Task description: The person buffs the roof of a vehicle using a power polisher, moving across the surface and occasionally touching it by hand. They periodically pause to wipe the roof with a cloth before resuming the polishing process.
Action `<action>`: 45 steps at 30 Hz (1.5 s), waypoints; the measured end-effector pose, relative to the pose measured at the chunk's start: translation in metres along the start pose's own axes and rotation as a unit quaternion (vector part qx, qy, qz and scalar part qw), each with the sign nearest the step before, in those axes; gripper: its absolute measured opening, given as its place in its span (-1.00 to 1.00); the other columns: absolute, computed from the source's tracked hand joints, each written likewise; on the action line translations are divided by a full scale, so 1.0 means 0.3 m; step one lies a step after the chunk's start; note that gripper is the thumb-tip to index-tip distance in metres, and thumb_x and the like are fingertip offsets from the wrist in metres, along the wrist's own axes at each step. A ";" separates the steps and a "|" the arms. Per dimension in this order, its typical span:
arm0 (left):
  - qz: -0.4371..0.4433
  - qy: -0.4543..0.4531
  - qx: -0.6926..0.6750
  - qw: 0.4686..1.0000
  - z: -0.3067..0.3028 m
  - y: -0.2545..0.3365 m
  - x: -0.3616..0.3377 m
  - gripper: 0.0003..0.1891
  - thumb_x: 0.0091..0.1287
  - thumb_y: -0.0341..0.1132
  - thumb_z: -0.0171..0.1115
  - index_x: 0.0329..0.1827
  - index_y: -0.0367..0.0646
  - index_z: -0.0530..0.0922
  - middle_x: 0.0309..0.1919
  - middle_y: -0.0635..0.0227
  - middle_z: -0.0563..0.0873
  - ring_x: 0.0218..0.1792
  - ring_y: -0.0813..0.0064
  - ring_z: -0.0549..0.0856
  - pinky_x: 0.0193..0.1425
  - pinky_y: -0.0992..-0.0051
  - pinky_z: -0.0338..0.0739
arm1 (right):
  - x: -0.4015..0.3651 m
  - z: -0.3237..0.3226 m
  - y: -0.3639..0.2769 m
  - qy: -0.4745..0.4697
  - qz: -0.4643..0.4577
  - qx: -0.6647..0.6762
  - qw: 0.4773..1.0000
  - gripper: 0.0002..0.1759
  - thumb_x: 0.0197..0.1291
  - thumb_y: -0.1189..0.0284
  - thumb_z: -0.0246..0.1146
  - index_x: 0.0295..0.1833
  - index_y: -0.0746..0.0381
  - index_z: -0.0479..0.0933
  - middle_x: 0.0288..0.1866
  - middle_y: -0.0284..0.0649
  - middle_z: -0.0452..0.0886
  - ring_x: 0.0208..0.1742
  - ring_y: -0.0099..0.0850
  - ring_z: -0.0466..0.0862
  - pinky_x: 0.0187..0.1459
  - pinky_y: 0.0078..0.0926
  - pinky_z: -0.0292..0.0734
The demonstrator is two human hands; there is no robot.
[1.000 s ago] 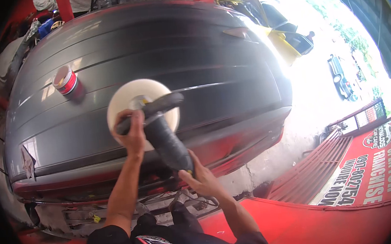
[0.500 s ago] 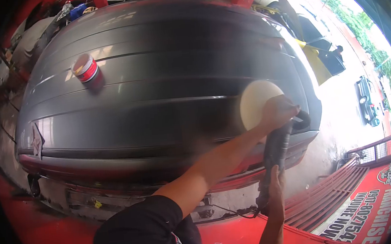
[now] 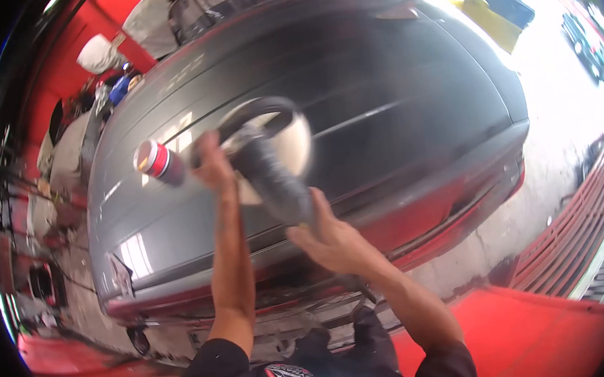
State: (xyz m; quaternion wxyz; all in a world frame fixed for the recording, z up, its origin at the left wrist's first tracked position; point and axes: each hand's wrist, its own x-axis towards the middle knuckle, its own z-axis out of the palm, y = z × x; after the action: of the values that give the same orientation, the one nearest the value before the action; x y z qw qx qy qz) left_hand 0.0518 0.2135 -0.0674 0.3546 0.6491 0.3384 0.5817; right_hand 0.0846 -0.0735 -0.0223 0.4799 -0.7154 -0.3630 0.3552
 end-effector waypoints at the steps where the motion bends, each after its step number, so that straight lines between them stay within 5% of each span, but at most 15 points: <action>1: 0.105 0.011 0.051 0.993 -0.083 -0.039 0.055 -0.76 0.39 -0.28 0.31 -0.03 -0.27 0.71 -0.26 0.39 0.74 -0.20 0.53 0.69 -0.15 0.52 0.56 | 0.021 0.024 -0.030 -0.025 0.000 -0.021 0.999 0.01 0.39 -0.03 0.15 0.62 0.41 -0.15 0.06 0.35 0.63 0.12 0.25 0.65 0.22 -0.12 0.48; 2: 0.208 0.020 0.161 0.965 -0.168 -0.068 0.095 -0.75 0.34 -0.28 0.33 -0.06 -0.27 0.72 -0.18 0.39 0.73 -0.18 0.50 0.68 -0.15 0.51 0.54 | 0.045 0.037 -0.048 -0.012 0.002 -0.005 1.000 0.01 0.39 -0.03 0.15 0.62 0.41 -0.15 0.06 0.35 0.63 0.12 0.25 0.65 0.22 -0.12 0.48; 3: -0.075 0.066 -0.129 0.987 -0.176 0.026 0.124 -0.71 0.34 -0.29 0.31 0.02 -0.29 0.70 -0.08 0.41 0.73 -0.18 0.49 0.70 -0.13 0.48 0.56 | 0.073 0.045 -0.064 -0.079 0.007 0.012 0.997 0.01 0.40 0.01 0.14 0.63 0.40 -0.20 0.07 0.39 0.61 0.16 0.24 0.64 0.24 -0.12 0.45; 10: -0.101 0.023 -0.202 0.974 -0.188 0.058 0.176 -0.62 0.40 -0.08 0.27 0.06 -0.20 0.68 -0.25 0.40 0.65 -0.27 0.60 0.61 -0.19 0.54 0.51 | 0.072 0.052 -0.054 -0.161 -0.028 0.020 0.986 -0.04 0.43 0.08 0.07 0.62 0.41 -0.25 -0.04 0.46 0.62 0.11 0.28 0.65 0.20 -0.02 0.45; 14: -0.129 -0.044 -0.114 0.984 0.012 0.060 0.176 -0.47 0.50 -0.02 0.10 0.34 -0.24 0.52 0.25 0.26 0.57 0.11 0.42 0.59 0.15 0.46 0.48 | 0.013 -0.068 -0.032 -0.095 -0.042 0.074 0.992 -0.07 0.43 0.11 0.05 0.63 0.37 -0.24 -0.06 0.48 0.61 0.05 0.32 0.65 0.16 0.00 0.48; 15: -0.015 -0.118 -0.043 0.992 0.082 -0.034 0.207 -0.48 0.51 -0.04 0.09 0.36 -0.22 0.51 0.37 0.25 0.51 0.21 0.38 0.54 0.22 0.44 0.44 | -0.003 -0.132 -0.029 -0.072 -0.013 0.076 0.994 -0.08 0.43 0.12 0.06 0.64 0.34 -0.23 -0.07 0.48 0.61 0.05 0.32 0.65 0.15 0.00 0.49; 18: -0.084 -0.189 -0.116 0.971 0.404 0.168 0.069 -0.55 0.51 -0.13 0.08 0.33 -0.18 0.53 0.31 0.27 0.59 0.19 0.37 0.61 0.14 0.46 0.53 | -0.028 -0.262 0.051 0.046 0.011 0.053 0.998 -0.10 0.42 0.12 0.06 0.66 0.24 -0.21 -0.06 0.49 0.61 0.07 0.33 0.65 0.13 -0.04 0.51; 20: 0.238 -0.250 0.037 0.938 0.583 0.145 0.021 -0.60 0.39 -0.23 0.24 0.26 -0.15 0.59 0.28 0.23 0.62 0.27 0.38 0.60 0.24 0.40 0.58 | -0.047 -0.321 0.127 0.164 -0.019 0.024 0.986 -0.10 0.41 0.16 0.13 0.67 0.21 -0.16 -0.15 0.27 0.68 -0.16 0.07 0.76 -0.09 -0.15 0.61; 23: -0.078 -0.205 -0.238 0.946 0.780 0.454 -0.195 -0.76 0.15 -0.23 0.48 -0.47 -0.24 0.70 -0.51 0.50 0.61 -0.49 0.64 0.49 -0.35 0.44 0.41 | -0.127 -0.488 0.129 0.180 0.022 0.066 0.981 -0.09 0.39 0.13 0.20 0.65 0.27 -0.07 0.22 0.38 0.56 0.35 0.18 0.54 0.36 -0.15 0.40; 25: 0.090 -0.247 -0.231 0.937 0.926 0.364 -0.235 -0.74 0.33 -0.14 0.32 -0.22 -0.18 0.74 -0.31 0.43 0.73 -0.40 0.64 0.62 -0.35 0.50 0.54 | -0.160 -0.552 0.178 0.226 0.023 0.014 0.974 -0.03 0.29 0.21 0.32 0.66 0.22 -0.04 0.18 0.28 0.61 0.23 0.07 0.62 0.27 -0.18 0.47; 26: -0.089 -0.267 -0.267 0.922 0.915 0.469 -0.277 -0.75 0.28 -0.14 0.39 -0.36 -0.16 0.73 -0.49 0.52 0.63 -0.49 0.67 0.55 -0.42 0.50 0.44 | -0.160 -0.567 0.198 0.249 0.013 -0.013 0.968 0.01 0.23 0.28 0.37 0.67 0.19 -0.03 0.12 0.21 0.65 0.10 -0.01 0.71 0.17 -0.20 0.55; 29: -0.158 -0.331 -0.335 0.868 0.961 0.525 -0.278 -0.73 0.22 -0.19 0.48 -0.43 -0.25 0.70 -0.54 0.51 0.62 -0.52 0.64 0.53 -0.41 0.52 0.41 | -0.150 -0.638 0.112 0.243 0.087 0.046 0.965 0.14 -0.02 0.57 0.34 0.70 0.14 -0.05 -0.11 -0.08 0.63 -0.45 -0.45 0.55 -0.36 -0.40 0.56; 35: -0.271 -0.370 -0.449 0.767 0.939 0.404 -0.127 -0.54 0.35 -0.12 0.45 0.13 -0.31 0.65 0.01 0.30 0.71 0.01 0.55 0.63 0.17 0.49 0.47 | 0.040 -0.711 0.101 0.268 0.049 -0.104 0.957 0.17 -0.16 0.63 0.22 0.69 0.06 0.00 -0.04 -0.01 0.68 -0.28 -0.28 0.68 -0.18 -0.33 0.58; 38: -0.077 -0.316 -0.476 0.817 0.899 0.248 -0.041 -0.57 0.37 -0.09 0.43 0.10 -0.27 0.66 -0.06 0.36 0.71 -0.03 0.57 0.62 0.13 0.49 0.45 | 0.183 -0.711 0.159 0.242 0.018 -0.143 0.959 0.18 -0.14 0.63 0.23 0.70 -0.01 -0.03 0.03 0.15 0.70 -0.14 -0.13 0.74 -0.04 -0.22 0.57; 45: -0.132 -0.264 -0.407 0.864 0.522 0.088 0.119 -0.63 0.43 -0.05 0.36 -0.08 -0.25 0.65 -0.29 0.49 0.58 -0.18 0.62 0.50 0.02 0.53 0.35 | 0.309 -0.540 0.042 0.082 0.014 -0.185 0.979 0.17 -0.08 0.49 0.27 0.70 -0.07 -0.10 -0.24 0.24 0.67 -0.20 0.08 0.71 -0.03 -0.07 0.52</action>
State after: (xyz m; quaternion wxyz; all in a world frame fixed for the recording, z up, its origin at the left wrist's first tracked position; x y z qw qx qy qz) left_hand 0.2115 0.2198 -0.0378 0.7370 0.5259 0.0482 0.4218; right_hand 0.2705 -0.0666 -0.0024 0.3629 -0.8231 -0.3721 0.2288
